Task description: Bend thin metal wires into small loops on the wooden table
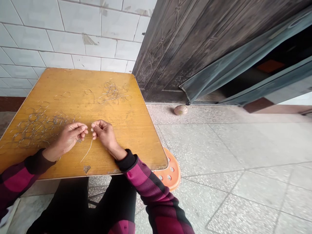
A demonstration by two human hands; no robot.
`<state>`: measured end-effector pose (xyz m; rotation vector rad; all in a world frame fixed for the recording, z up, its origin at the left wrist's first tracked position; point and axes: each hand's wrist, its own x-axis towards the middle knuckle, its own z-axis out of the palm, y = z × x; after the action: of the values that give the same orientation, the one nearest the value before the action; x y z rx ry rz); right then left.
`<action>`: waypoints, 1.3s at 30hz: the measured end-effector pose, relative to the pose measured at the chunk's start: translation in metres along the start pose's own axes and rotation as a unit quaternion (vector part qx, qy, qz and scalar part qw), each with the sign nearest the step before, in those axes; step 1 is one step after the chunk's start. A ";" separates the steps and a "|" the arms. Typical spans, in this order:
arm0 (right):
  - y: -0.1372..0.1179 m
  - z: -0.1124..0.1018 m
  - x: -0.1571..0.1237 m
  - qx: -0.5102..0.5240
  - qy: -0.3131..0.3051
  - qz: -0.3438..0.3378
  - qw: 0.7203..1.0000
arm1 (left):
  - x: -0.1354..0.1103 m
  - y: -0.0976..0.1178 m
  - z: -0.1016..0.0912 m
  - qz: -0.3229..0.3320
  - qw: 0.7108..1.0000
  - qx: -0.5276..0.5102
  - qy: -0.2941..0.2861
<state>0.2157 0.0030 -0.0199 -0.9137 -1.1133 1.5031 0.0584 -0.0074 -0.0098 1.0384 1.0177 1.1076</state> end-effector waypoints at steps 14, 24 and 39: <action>0.003 0.003 -0.002 0.005 -0.004 -0.020 1.000 | 0.003 0.007 -0.001 -0.109 0.967 -0.225 -0.049; 0.003 0.003 -0.002 0.027 -0.003 -0.012 1.000 | 0.002 0.007 0.001 -0.099 0.967 -0.233 -0.034; -0.004 -0.006 0.002 -0.002 -0.038 0.047 0.998 | 0.003 0.008 -0.003 -0.078 0.985 -0.153 0.006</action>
<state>0.2221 0.0068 -0.0181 -0.9299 -1.1417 1.6241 0.0546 -0.0030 -0.0025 0.6934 0.8882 1.1005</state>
